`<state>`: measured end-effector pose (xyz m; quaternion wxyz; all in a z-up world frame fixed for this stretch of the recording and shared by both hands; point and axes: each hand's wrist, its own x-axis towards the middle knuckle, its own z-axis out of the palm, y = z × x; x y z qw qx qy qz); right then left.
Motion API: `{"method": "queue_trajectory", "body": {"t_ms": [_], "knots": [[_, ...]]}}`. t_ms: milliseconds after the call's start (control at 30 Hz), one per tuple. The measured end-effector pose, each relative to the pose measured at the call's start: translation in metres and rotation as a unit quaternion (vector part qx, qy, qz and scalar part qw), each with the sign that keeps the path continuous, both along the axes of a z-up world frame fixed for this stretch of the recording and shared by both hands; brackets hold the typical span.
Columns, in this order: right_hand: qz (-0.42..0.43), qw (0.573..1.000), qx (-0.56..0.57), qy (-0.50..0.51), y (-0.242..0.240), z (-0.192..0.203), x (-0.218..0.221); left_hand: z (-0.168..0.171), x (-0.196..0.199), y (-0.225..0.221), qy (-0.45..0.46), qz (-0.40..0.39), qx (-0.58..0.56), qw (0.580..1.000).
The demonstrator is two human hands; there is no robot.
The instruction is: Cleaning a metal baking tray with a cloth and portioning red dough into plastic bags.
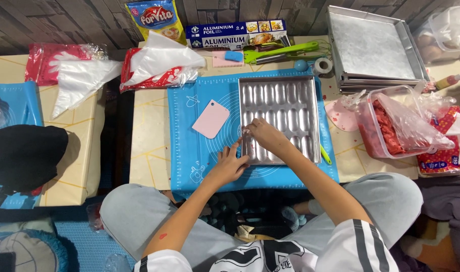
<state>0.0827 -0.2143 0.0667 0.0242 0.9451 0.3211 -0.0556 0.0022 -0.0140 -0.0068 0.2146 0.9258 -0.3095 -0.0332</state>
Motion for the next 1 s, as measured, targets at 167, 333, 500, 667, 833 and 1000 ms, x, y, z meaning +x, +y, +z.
{"method": "queue_trajectory", "body": {"t_ms": [167,333,500,667,833,1000], "knots": [[-0.039,0.986,0.123,0.102,-0.007,0.004,-0.002,0.000,0.000,0.000,0.004,0.002,0.013,1.000],[-0.066,0.956,0.201,0.203,-0.017,0.011,-0.020,0.006,-0.001,-0.001,0.005,0.003,0.006,1.000],[0.025,0.998,0.056,0.013,-0.015,-0.039,-0.035,-0.004,-0.001,-0.003,-0.020,0.008,0.005,1.000],[0.146,0.986,-0.022,-0.078,-0.015,-0.027,-0.052,0.000,-0.002,-0.002,-0.024,0.005,0.004,1.000],[0.121,0.990,0.006,-0.070,-0.016,-0.010,-0.064,0.001,-0.002,-0.002,-0.011,0.004,0.017,1.000],[0.116,0.993,0.033,0.005,-0.031,-0.019,-0.065,0.005,-0.003,-0.001,-0.001,0.002,0.013,1.000]]}}
